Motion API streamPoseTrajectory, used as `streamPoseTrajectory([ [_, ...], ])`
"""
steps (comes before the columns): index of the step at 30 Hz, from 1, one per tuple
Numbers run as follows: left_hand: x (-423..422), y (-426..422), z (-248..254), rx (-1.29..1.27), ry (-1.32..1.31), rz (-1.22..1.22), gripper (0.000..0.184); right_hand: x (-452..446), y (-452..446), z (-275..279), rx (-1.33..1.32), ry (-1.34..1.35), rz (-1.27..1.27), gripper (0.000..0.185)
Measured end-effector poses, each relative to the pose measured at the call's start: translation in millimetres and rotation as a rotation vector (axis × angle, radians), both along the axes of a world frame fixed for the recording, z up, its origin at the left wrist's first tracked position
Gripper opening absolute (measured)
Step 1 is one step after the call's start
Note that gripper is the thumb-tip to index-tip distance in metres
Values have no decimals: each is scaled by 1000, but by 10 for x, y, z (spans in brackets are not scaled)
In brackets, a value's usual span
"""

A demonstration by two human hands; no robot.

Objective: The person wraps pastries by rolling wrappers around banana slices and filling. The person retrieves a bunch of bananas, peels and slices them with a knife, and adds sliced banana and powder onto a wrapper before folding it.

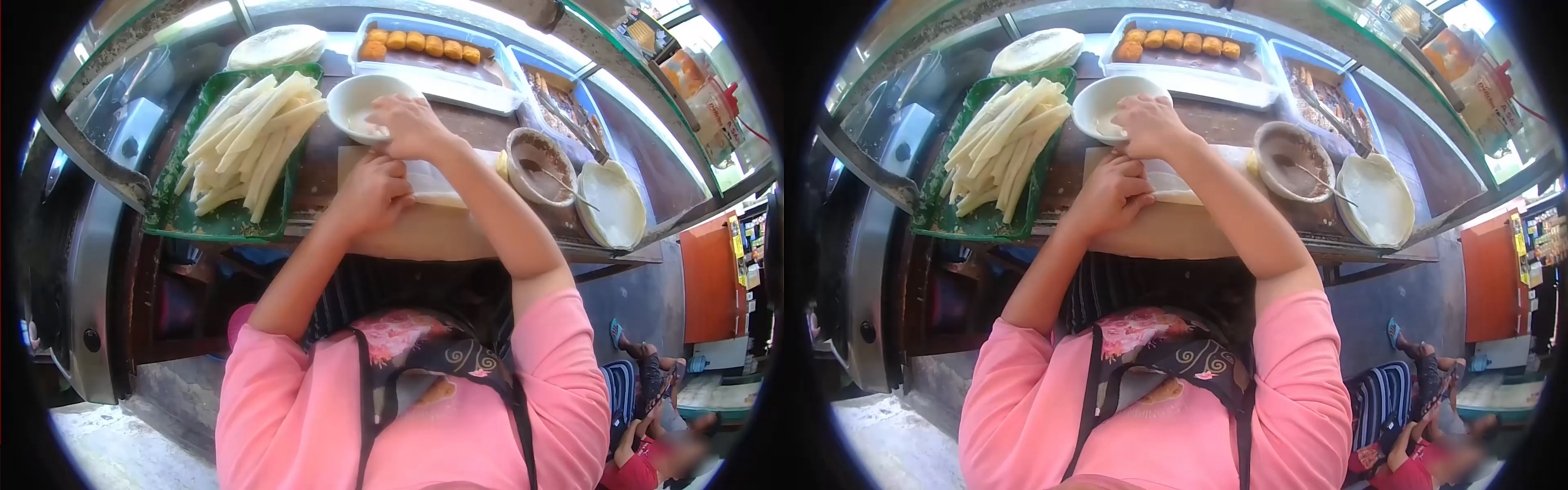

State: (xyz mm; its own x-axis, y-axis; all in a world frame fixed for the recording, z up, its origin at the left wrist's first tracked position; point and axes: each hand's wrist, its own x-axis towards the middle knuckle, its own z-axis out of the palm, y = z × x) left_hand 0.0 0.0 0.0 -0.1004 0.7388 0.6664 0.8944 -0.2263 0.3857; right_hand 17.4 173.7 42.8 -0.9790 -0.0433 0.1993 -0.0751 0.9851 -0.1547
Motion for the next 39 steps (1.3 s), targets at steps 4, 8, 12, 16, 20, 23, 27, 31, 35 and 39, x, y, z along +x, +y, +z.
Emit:
streamPoseTrajectory([
  [4,157,-29,-31,-20,-74,-13,12,17,57,-124,57,-1,140,31],
  [8,109,2,-30,70,-48,0,12,218,107,91,-314,133,124,18],
  [12,61,-27,31,-6,-54,17,14,809,141,355,-404,65,49,22],
  [16,37,-25,57,-30,-31,-1,14,1148,120,85,-160,34,102,35],
  [20,37,-27,53,-40,-53,-10,12,1374,117,75,37,79,69,33],
  [23,35,-20,61,-60,-63,6,10,1399,72,153,-138,184,41,25],
  [27,19,35,28,-67,-25,55,10,1321,-131,-9,-253,236,73,14],
  [31,99,28,56,-49,7,144,10,1192,-77,-161,-200,243,10,6],
  [35,90,27,69,-78,69,159,10,1186,-97,-90,-312,158,-89,3],
  [39,54,50,-37,-144,97,229,12,1222,-59,-91,-274,121,-59,8],
])
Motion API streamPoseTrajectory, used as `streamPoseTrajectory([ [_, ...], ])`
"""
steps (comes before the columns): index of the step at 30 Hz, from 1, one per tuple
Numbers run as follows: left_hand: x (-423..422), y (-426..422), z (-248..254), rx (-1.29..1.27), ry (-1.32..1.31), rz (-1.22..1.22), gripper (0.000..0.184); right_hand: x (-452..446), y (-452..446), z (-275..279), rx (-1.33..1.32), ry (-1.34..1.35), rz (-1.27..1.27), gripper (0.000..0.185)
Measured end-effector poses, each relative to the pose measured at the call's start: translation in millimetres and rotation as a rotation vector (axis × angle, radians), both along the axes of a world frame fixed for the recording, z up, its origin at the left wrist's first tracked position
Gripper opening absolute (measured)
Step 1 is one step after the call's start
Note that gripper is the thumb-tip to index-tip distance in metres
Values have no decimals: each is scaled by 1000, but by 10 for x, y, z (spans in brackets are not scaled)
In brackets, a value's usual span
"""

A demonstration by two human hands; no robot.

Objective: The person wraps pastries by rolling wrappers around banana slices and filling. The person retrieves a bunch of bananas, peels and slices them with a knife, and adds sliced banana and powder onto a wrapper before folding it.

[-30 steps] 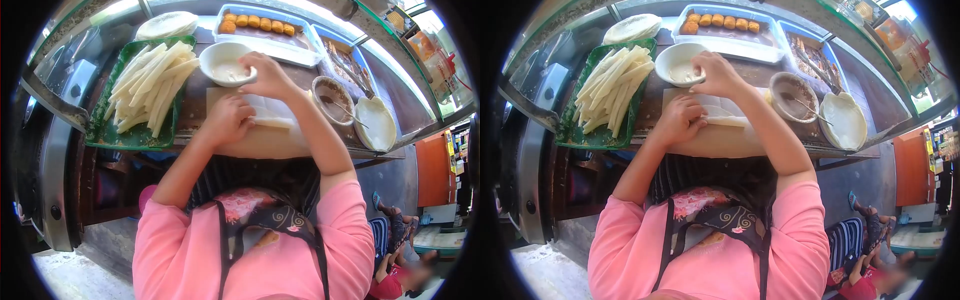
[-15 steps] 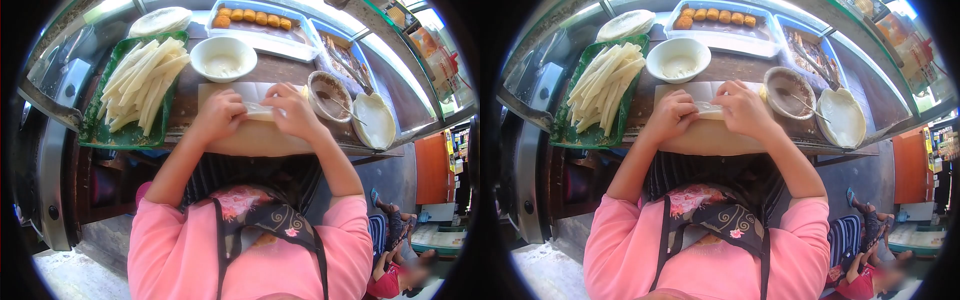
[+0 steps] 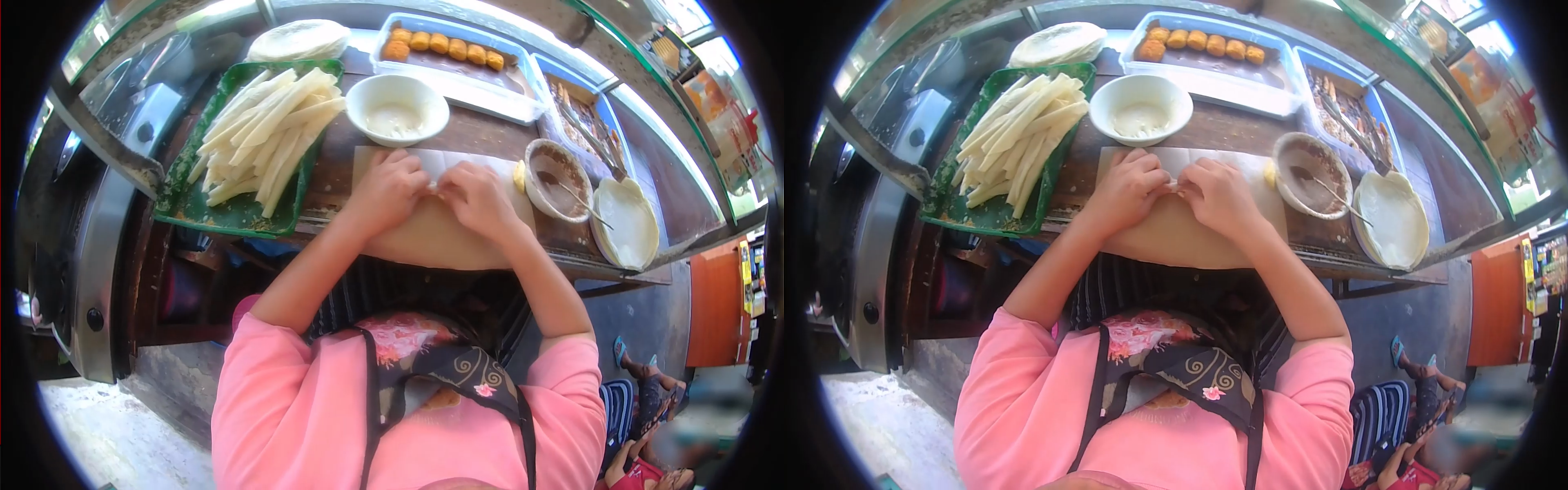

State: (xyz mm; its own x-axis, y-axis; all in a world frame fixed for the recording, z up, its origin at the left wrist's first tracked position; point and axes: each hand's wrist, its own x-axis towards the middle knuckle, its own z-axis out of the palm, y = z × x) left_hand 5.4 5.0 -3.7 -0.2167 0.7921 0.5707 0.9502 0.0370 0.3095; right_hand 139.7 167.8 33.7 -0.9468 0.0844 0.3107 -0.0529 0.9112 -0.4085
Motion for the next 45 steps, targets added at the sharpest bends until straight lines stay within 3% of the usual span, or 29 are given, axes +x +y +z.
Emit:
streamPoseTrajectory([
  [6,55,-20,22,-63,47,67,25,-107,115,-47,184,104,21,20],
  [8,68,-8,-4,-54,49,124,30,-116,57,11,110,125,13,21],
  [14,42,43,-25,-47,27,142,21,-170,102,-72,38,-42,7,23],
  [17,-6,15,-42,-49,143,108,12,-115,101,-127,22,-18,-10,17],
  [22,134,-422,509,-61,162,110,12,331,90,167,84,44,-56,10],
  [25,-37,-848,870,-26,268,259,13,813,273,480,113,315,-162,6],
  [27,-359,-1163,983,-34,335,492,11,1165,485,722,170,540,-387,7],
  [29,-711,-1406,1064,-34,383,612,24,1575,874,812,372,567,-687,11],
  [30,-804,-1462,1075,-58,390,769,41,1774,1110,787,414,529,-810,10],
  [32,-929,-1473,1061,84,510,791,53,2068,1521,712,303,277,-1031,17],
  [36,-426,-1129,900,214,428,521,56,2222,2228,377,327,-25,-1211,28],
  [41,300,-597,234,173,199,229,47,2026,2510,278,329,-147,-1244,25],
  [45,332,-422,11,121,34,163,41,1970,2509,333,246,-176,-1257,22],
])
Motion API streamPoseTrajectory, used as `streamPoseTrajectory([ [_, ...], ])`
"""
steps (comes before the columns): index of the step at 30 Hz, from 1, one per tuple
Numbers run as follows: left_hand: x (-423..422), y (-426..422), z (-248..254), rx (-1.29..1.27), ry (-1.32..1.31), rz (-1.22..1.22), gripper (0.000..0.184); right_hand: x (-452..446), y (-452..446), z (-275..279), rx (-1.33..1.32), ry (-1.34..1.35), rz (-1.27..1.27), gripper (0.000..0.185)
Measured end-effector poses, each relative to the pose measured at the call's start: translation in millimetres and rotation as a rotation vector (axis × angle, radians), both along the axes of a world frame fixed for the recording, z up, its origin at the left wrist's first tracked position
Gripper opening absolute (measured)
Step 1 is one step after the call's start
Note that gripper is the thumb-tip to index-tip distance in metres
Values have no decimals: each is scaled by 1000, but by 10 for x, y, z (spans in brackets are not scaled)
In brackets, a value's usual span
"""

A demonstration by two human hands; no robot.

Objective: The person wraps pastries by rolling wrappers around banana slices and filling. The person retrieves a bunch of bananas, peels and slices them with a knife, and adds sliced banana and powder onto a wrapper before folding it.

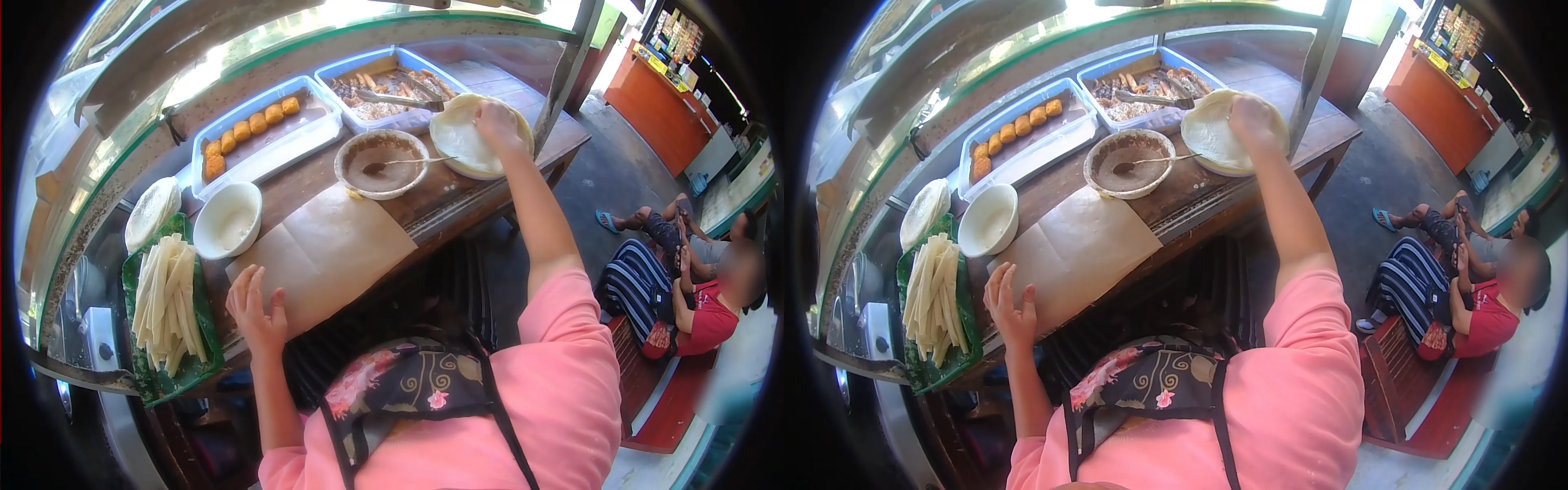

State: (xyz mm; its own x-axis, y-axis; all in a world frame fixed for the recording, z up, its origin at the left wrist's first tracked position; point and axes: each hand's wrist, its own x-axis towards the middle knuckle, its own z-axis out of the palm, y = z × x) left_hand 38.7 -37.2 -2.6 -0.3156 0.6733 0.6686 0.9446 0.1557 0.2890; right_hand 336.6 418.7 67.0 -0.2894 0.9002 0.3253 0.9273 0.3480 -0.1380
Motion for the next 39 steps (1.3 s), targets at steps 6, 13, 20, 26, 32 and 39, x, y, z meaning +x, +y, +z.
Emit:
streamPoseTrajectory([
  [6,-88,51,-86,62,-167,-73,38,37,-9,41,-55,19,46,21],
  [13,-49,35,-174,61,-192,-1,33,26,89,-74,-30,35,20,18],
  [20,-68,35,-172,59,-205,-3,29,141,249,-188,140,230,141,17],
  [26,-48,51,-128,52,-123,-16,24,262,110,4,238,505,181,19],
  [32,-28,48,-109,53,-115,-9,24,437,-276,470,91,244,293,20],
  [39,-52,43,-151,79,-127,-31,25,350,-453,518,-324,-59,474,21],
])
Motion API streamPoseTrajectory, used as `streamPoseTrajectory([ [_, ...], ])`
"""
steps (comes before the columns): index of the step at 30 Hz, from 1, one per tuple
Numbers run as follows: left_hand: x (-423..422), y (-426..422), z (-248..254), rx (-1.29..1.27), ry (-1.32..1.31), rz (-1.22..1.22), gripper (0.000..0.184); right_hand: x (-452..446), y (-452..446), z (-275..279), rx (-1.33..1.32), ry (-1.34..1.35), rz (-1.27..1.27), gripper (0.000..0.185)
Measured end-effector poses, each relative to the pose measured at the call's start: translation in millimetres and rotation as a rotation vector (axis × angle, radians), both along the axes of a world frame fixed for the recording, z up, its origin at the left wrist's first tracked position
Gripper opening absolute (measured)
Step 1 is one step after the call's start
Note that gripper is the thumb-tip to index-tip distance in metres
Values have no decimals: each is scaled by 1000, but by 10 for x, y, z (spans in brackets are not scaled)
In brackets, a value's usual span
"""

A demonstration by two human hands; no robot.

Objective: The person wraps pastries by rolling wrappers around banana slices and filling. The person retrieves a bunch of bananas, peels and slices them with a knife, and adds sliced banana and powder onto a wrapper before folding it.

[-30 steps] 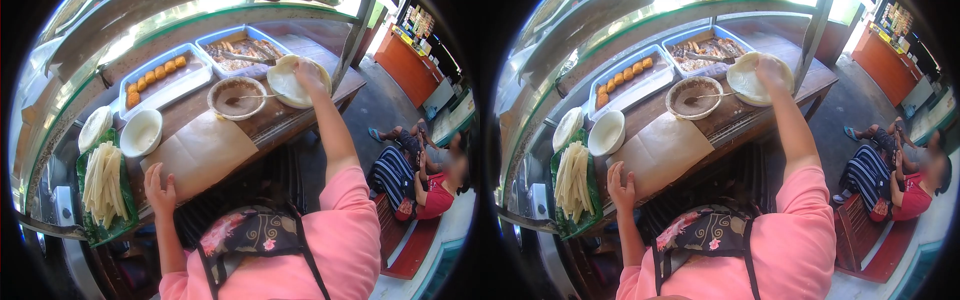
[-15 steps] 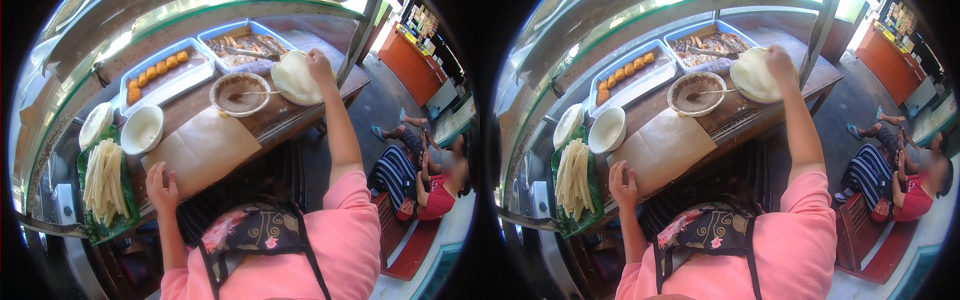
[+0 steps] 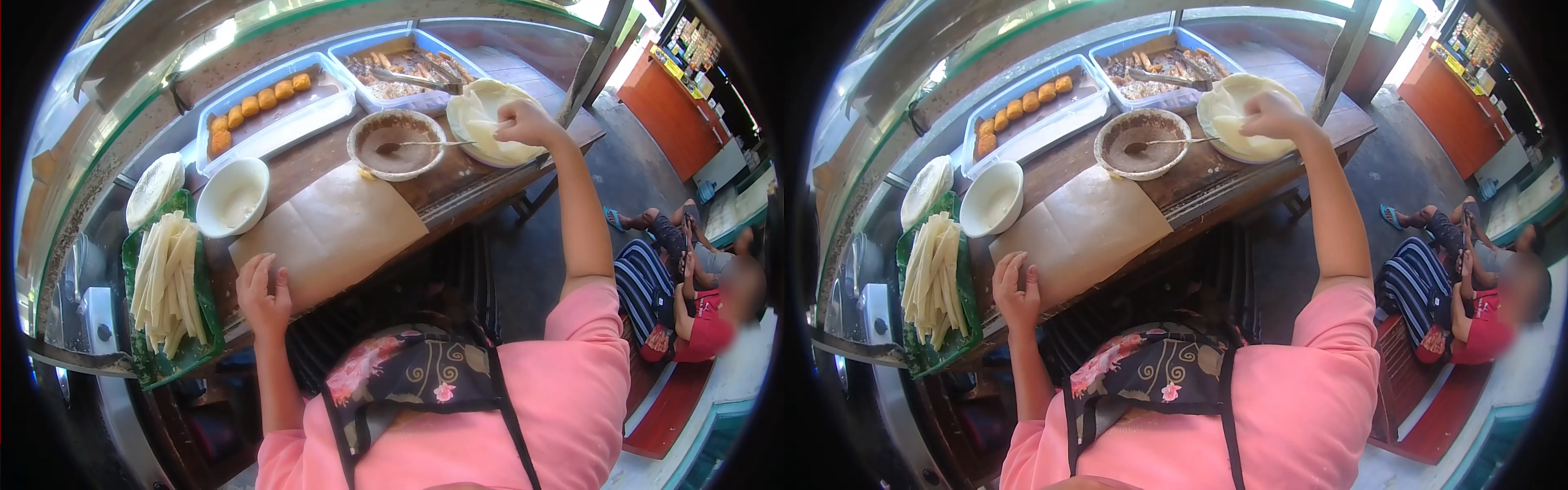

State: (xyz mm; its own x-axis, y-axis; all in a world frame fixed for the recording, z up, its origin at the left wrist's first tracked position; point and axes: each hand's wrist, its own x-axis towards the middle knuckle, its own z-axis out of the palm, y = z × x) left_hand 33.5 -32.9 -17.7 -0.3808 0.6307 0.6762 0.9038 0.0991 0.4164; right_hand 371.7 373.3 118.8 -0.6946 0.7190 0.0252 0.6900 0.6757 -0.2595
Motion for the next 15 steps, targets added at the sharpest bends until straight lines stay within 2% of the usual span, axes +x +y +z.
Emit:
streamPoseTrajectory([
  [1,-3,0,1,0,-2,-5,25,-13,17,-76,-175,39,53,22],
  [4,-7,14,10,6,-11,-19,24,-2,-33,-309,-615,459,171,33],
  [7,5,-3,18,4,-20,-27,23,129,-157,-155,-1057,890,22,43],
  [10,2,-8,33,1,-19,-34,23,188,-161,85,-918,1006,69,47],
  [11,-4,-7,30,6,-19,-40,22,170,-136,152,-860,1126,84,38],
  [14,3,-18,34,-1,-45,-48,26,216,-200,418,-460,1248,4,30],
  [15,7,-21,47,-7,-57,-52,27,214,-232,487,-469,1287,38,24],
])
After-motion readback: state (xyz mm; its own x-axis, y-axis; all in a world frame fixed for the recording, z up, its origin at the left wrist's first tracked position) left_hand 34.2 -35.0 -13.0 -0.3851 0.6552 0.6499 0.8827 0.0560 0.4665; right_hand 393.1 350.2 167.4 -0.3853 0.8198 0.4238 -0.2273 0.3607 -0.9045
